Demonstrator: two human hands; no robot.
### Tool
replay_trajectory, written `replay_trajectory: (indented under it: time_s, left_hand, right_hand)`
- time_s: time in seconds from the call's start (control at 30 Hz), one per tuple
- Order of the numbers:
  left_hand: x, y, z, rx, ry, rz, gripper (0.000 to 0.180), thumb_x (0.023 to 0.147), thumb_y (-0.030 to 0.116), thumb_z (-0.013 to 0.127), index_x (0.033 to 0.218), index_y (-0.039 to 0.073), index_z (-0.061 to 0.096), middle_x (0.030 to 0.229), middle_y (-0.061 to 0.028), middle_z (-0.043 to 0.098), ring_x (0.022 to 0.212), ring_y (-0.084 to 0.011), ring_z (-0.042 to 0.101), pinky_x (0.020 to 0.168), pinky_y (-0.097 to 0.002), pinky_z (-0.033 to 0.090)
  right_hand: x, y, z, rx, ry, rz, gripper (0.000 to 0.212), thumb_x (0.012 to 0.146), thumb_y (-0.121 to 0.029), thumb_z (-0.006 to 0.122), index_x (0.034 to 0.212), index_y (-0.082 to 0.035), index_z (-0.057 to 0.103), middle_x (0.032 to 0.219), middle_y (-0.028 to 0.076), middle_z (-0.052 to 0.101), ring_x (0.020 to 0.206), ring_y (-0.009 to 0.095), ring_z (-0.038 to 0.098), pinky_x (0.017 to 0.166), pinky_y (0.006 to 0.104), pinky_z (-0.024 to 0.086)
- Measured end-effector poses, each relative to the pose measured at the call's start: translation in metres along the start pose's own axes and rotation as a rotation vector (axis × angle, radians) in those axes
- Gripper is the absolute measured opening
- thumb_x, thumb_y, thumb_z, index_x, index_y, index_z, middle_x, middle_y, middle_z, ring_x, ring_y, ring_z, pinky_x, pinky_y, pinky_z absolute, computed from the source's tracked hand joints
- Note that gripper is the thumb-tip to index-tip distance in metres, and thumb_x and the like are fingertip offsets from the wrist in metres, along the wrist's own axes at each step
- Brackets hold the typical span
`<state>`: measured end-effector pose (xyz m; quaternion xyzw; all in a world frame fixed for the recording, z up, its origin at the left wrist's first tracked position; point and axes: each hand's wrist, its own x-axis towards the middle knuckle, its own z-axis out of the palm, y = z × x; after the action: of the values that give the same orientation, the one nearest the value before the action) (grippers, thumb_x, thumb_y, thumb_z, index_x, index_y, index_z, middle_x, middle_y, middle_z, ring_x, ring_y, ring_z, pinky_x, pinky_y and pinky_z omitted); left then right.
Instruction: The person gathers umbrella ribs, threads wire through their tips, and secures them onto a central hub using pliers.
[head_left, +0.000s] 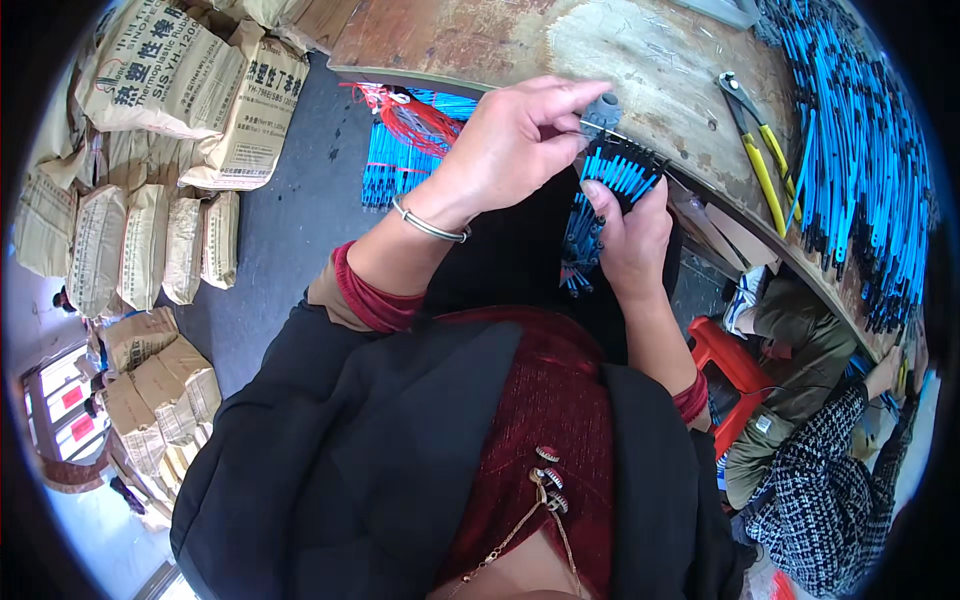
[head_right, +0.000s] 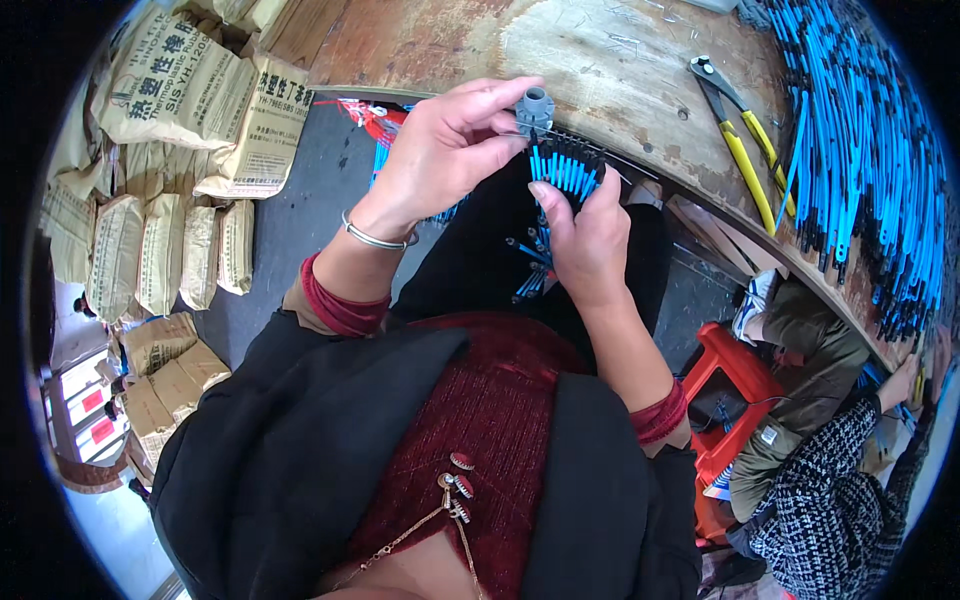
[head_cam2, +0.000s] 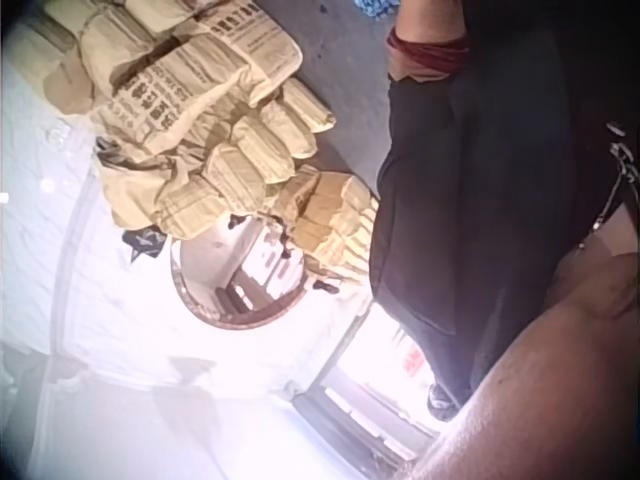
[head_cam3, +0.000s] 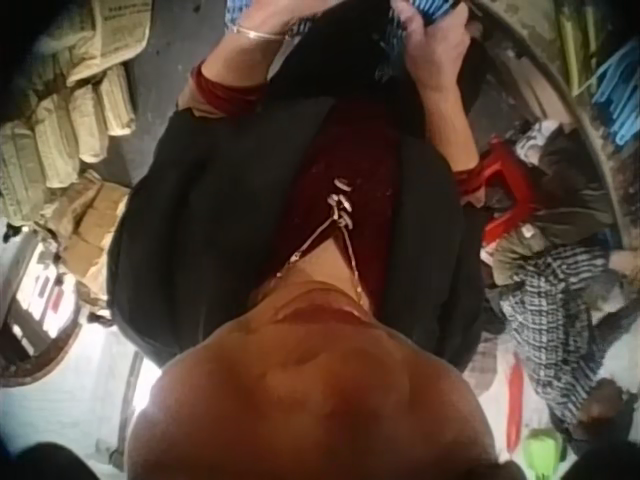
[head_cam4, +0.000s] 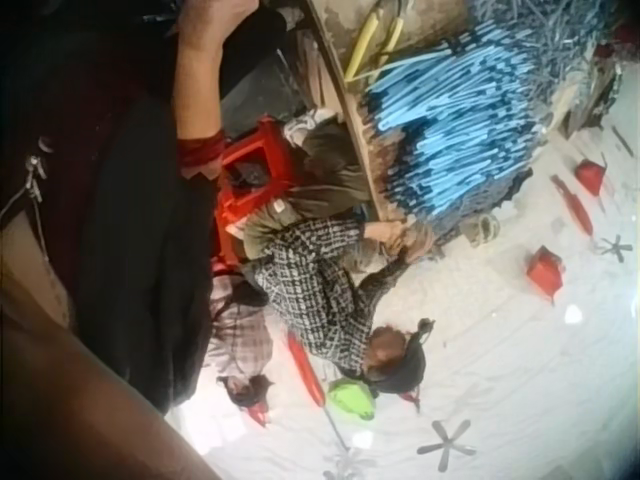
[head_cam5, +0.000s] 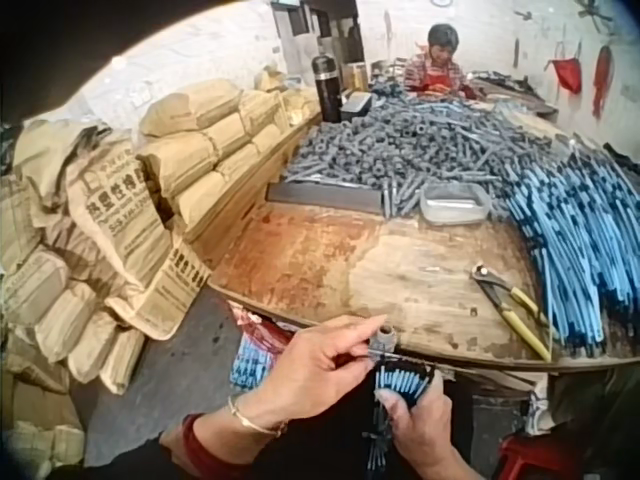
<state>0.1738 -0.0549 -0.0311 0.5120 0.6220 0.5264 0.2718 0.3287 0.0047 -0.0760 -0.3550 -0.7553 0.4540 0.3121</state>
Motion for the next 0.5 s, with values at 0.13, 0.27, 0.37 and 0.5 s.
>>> replay_trajectory:
  time_s: [0.13,0.27,0.37,0.5]
  left_hand:
    - [-0.001,0.000,0.006,-0.010,0.049,0.095,0.042,0.074,-0.001,0.062,0.115,0.003,0.056,0.091,-0.0080,0.059,0.071,-0.0112,0.060,0.065,-0.0223,0.048]
    - [-0.008,0.002,0.011,-0.037,0.099,0.054,0.045,0.074,-0.003,0.064,0.118,0.004,0.055,0.091,-0.0040,0.056,0.076,-0.0077,0.057,0.066,-0.0200,0.047]
    - [-0.011,0.007,0.014,0.003,0.130,0.021,0.048,0.074,-0.004,0.065,0.120,0.003,0.054,0.091,-0.0016,0.054,0.079,-0.0058,0.055,0.068,-0.0190,0.047]
    - [-0.011,0.011,0.015,0.120,0.175,0.022,0.047,0.074,-0.003,0.066,0.119,0.002,0.053,0.092,-0.0020,0.056,0.080,-0.0067,0.056,0.068,-0.0199,0.048]
  right_hand:
    - [0.000,-0.001,0.000,0.001,0.025,0.005,0.042,0.079,-0.025,0.068,0.106,0.001,0.049,0.088,0.015,0.063,0.079,0.028,0.063,0.071,0.0345,0.048]
    - [-0.001,-0.003,0.001,0.020,0.029,0.003,0.040,0.079,-0.024,0.068,0.105,0.001,0.049,0.087,0.015,0.064,0.078,0.027,0.063,0.071,0.0340,0.048]
    - [-0.002,-0.003,0.002,0.012,0.027,-0.003,0.039,0.079,-0.022,0.068,0.105,0.000,0.050,0.086,0.014,0.064,0.078,0.026,0.063,0.071,0.0333,0.048]
    - [-0.001,-0.005,0.002,0.016,0.019,-0.017,0.037,0.080,-0.020,0.068,0.105,0.000,0.050,0.087,0.013,0.064,0.077,0.024,0.063,0.071,0.0320,0.048]
